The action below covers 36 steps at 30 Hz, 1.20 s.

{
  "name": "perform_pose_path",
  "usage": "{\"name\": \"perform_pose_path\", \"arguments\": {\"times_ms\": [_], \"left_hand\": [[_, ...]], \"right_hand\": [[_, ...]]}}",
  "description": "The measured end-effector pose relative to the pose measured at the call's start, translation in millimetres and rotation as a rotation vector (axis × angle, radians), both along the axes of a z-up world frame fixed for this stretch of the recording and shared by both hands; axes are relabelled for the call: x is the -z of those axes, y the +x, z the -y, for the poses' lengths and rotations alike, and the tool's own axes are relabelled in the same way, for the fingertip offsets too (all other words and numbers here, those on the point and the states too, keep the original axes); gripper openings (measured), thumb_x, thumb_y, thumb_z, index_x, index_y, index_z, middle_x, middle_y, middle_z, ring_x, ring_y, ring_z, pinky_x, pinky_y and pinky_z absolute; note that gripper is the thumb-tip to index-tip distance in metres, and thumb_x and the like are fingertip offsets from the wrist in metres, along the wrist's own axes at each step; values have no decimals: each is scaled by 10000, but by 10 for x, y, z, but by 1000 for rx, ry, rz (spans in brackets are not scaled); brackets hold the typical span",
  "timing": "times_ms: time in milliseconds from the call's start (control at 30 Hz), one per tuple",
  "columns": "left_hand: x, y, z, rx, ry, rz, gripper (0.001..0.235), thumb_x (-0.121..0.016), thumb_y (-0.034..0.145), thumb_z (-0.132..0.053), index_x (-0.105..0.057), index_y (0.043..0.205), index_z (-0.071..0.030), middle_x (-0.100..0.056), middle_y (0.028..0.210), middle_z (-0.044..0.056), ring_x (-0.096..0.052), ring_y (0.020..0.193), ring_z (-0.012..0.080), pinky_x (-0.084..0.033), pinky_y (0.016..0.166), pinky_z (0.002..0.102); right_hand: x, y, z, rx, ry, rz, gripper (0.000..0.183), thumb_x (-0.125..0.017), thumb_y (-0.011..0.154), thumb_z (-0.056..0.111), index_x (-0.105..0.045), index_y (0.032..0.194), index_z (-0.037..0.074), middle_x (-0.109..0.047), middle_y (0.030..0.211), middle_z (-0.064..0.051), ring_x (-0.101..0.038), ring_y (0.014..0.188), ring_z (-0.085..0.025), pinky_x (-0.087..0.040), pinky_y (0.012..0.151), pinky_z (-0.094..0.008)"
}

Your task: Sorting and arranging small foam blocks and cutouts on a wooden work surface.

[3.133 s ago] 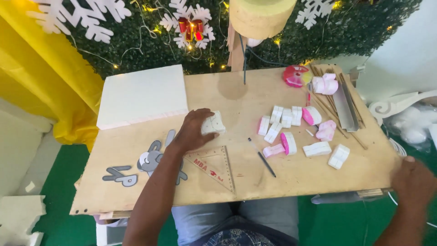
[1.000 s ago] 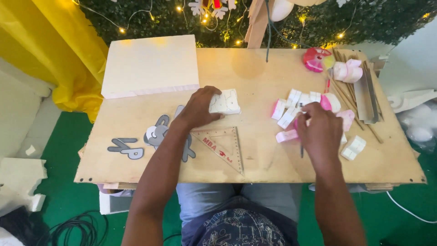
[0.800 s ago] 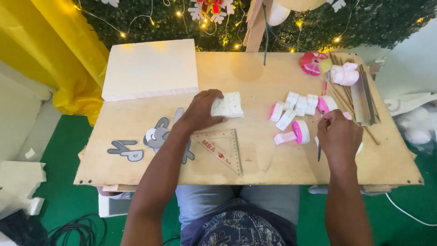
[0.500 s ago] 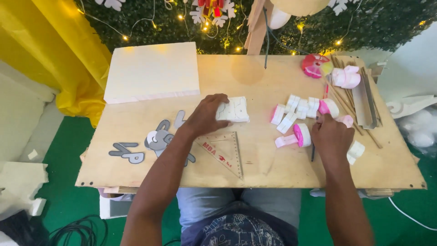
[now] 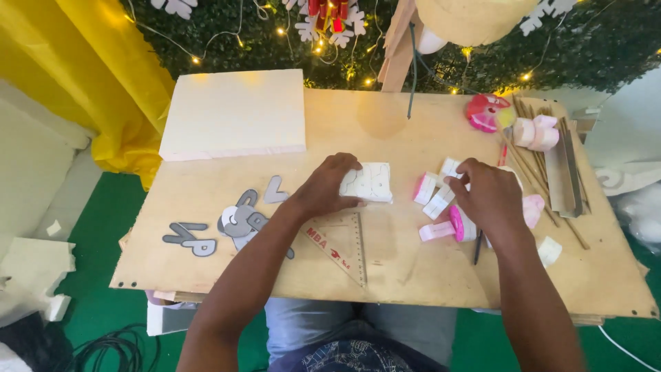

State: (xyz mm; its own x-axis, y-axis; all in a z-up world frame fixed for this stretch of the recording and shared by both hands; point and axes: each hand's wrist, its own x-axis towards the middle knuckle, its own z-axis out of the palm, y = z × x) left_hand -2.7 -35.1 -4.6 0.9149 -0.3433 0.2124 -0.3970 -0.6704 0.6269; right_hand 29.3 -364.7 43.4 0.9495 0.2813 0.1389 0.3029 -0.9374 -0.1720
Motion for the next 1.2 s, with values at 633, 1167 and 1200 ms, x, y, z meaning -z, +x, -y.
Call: {"name": "perform_pose_path", "arguments": {"times_ms": [633, 1167, 1200], "left_hand": [[-70, 51, 21, -22, -32, -136, 777, -896, 742, -277, -509, 1399, -129, -442, 1526, 160, -383, 1472, 392, -416, 1191, 505], [-73, 27, -94, 5, -28, -145, 696, -825, 798, -190, -509, 1413, -103, -511, 1460, 205, -454, 1425, 421, -331, 1219, 569], [-66, 38, -99, 10, -35, -135, 685, -821, 806, -177, -508, 1412, -103, -520, 1445, 210, -471, 1409, 426, -347, 1211, 577]], "right_hand": [[224, 321, -341, -419, 51, -63, 305, -658, 950, 260, -712, 1189, 79, -778, 992, -144, -769, 964, -356, -580, 943, -487], [538, 211, -507, -486, 4, -130, 305, -687, 932, 392, -711, 1133, 164, -757, 1103, -93, -659, 1234, -317, -259, 1239, -639], [585, 217, -523, -524, -21, -113, 322, -685, 928, 423, -697, 1116, 162, -759, 1083, -92, -663, 1225, -318, -261, 1235, -649]]}}
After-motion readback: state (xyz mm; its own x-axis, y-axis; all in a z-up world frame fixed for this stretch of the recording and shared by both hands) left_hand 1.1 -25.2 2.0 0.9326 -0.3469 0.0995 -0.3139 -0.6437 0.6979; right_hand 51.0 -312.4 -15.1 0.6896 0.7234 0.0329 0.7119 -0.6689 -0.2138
